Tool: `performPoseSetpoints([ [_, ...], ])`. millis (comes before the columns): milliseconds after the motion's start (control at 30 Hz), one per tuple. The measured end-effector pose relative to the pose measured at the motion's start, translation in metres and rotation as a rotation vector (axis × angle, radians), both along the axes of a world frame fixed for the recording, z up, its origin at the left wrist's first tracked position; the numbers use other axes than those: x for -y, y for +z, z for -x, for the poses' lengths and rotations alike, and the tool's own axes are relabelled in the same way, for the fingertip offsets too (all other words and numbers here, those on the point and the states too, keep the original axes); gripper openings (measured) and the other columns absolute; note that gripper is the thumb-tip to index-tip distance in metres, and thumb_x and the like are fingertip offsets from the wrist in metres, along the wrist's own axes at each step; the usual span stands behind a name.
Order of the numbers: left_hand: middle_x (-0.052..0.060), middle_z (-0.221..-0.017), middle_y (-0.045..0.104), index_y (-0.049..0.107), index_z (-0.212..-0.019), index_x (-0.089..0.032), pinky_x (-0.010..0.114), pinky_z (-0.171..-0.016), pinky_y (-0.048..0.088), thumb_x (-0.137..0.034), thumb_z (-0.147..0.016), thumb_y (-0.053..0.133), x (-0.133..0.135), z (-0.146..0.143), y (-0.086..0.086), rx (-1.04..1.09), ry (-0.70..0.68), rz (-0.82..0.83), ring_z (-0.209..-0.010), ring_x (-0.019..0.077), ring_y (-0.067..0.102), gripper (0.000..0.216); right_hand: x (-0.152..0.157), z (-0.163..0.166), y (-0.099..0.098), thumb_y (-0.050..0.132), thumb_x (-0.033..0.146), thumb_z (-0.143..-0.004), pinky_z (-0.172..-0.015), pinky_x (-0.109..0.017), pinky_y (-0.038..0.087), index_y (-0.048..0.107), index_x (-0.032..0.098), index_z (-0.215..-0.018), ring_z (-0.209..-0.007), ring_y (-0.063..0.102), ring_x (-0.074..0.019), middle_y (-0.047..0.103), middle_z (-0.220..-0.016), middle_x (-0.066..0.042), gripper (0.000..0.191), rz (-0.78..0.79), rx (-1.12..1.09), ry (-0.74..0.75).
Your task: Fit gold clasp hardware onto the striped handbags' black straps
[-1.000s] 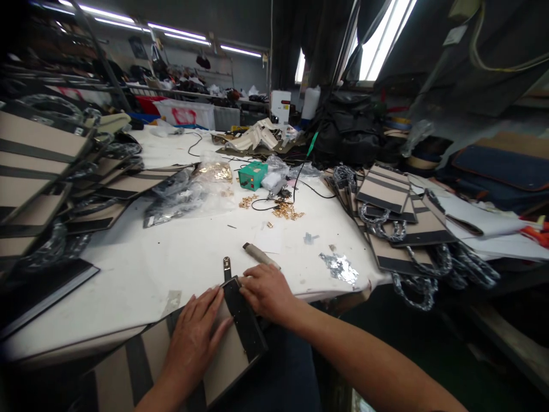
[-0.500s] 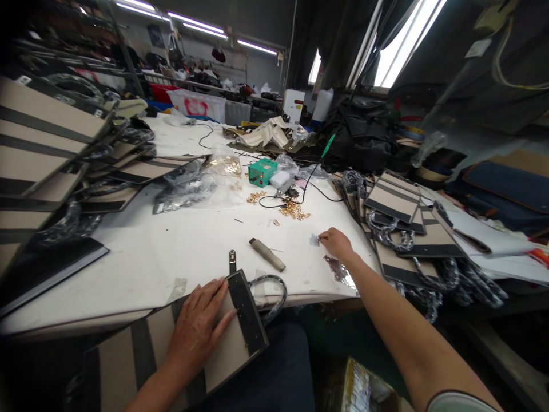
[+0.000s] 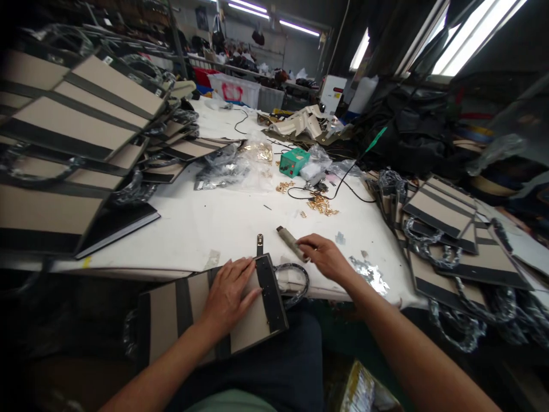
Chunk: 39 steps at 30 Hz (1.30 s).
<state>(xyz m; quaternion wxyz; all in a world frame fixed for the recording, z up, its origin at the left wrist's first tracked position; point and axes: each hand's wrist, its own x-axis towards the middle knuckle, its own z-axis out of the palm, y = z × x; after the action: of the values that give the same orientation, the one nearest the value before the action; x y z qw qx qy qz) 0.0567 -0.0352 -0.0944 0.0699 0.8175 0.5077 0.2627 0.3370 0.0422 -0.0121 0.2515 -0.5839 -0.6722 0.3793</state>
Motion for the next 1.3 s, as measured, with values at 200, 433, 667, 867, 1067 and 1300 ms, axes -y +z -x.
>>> performPoseSetpoints([
  [200, 0.013, -0.146, 0.056, 0.049, -0.143, -0.015, 0.052, -0.121, 0.031, -0.037, -0.093, 0.063, 0.002, 0.000, 0.000, 0.022, 0.008, 0.020, -0.136, 0.0286, 0.048, 0.057, 0.006, 0.088, -0.007, 0.063, 0.025, -0.085, -0.067, -0.028, 0.047, 0.075, 0.020, -0.091, -0.068, 0.061, -0.0152, 0.069, -0.075, 0.000, 0.015, 0.082, 0.009, 0.284],
  [433, 0.011, -0.147, 0.055, 0.048, -0.144, -0.018, 0.052, -0.122, 0.029, -0.037, -0.092, 0.064, 0.003, 0.000, -0.001, 0.049, 0.007, 0.043, -0.138, 0.0278, 0.046, 0.058, -0.004, 0.097, -0.012, 0.064, 0.019, -0.083, -0.062, -0.026, 0.040, 0.076, 0.019, -0.087, -0.066, 0.058, -0.0136, 0.069, -0.073, 0.001, 0.013, 0.028, 0.250, 0.336],
  [667, 0.012, -0.145, 0.056, 0.047, -0.144, -0.017, 0.051, -0.122, 0.029, -0.035, -0.091, 0.065, 0.003, 0.001, -0.001, 0.086, 0.005, 0.047, -0.137, 0.0277, 0.047, 0.058, -0.003, 0.106, -0.005, 0.067, 0.025, -0.083, -0.066, -0.028, 0.039, 0.077, 0.026, -0.087, -0.076, 0.064, -0.0165, 0.074, -0.083, 0.001, 0.011, -0.014, 0.419, 0.321],
  [867, 0.011, -0.144, 0.057, 0.050, -0.142, -0.018, 0.052, -0.121, 0.029, -0.034, -0.092, 0.064, 0.004, -0.001, 0.000, 0.149, 0.020, 0.045, -0.135, 0.0275, 0.048, 0.055, -0.005, 0.110, 0.002, 0.071, 0.030, -0.080, -0.065, -0.030, 0.036, 0.076, 0.028, -0.084, -0.080, 0.065, -0.0189, 0.075, -0.084, 0.001, 0.007, -0.034, 0.558, 0.279],
  [1067, 0.008, -0.126, 0.068, 0.066, -0.122, -0.023, 0.049, -0.107, 0.042, -0.028, -0.094, 0.062, -0.004, -0.007, 0.005, 0.224, 0.097, 0.012, -0.118, 0.0263, 0.059, 0.029, 0.001, 0.104, -0.007, 0.074, 0.031, -0.079, -0.067, -0.029, 0.038, 0.074, 0.025, -0.079, -0.078, 0.062, -0.0167, 0.072, -0.085, 0.000, 0.006, -0.060, 0.484, 0.180],
  [1300, 0.005, -0.110, 0.073, 0.073, -0.104, -0.026, 0.045, -0.092, 0.045, -0.027, -0.095, 0.061, -0.014, -0.011, 0.013, 0.228, 0.148, 0.006, -0.105, 0.0250, 0.061, 0.016, 0.004, 0.100, -0.023, 0.072, 0.034, -0.081, -0.060, -0.028, 0.036, 0.075, 0.023, -0.078, -0.068, 0.060, -0.0157, 0.069, -0.071, 0.001, 0.012, 0.001, 0.356, 0.095],
])
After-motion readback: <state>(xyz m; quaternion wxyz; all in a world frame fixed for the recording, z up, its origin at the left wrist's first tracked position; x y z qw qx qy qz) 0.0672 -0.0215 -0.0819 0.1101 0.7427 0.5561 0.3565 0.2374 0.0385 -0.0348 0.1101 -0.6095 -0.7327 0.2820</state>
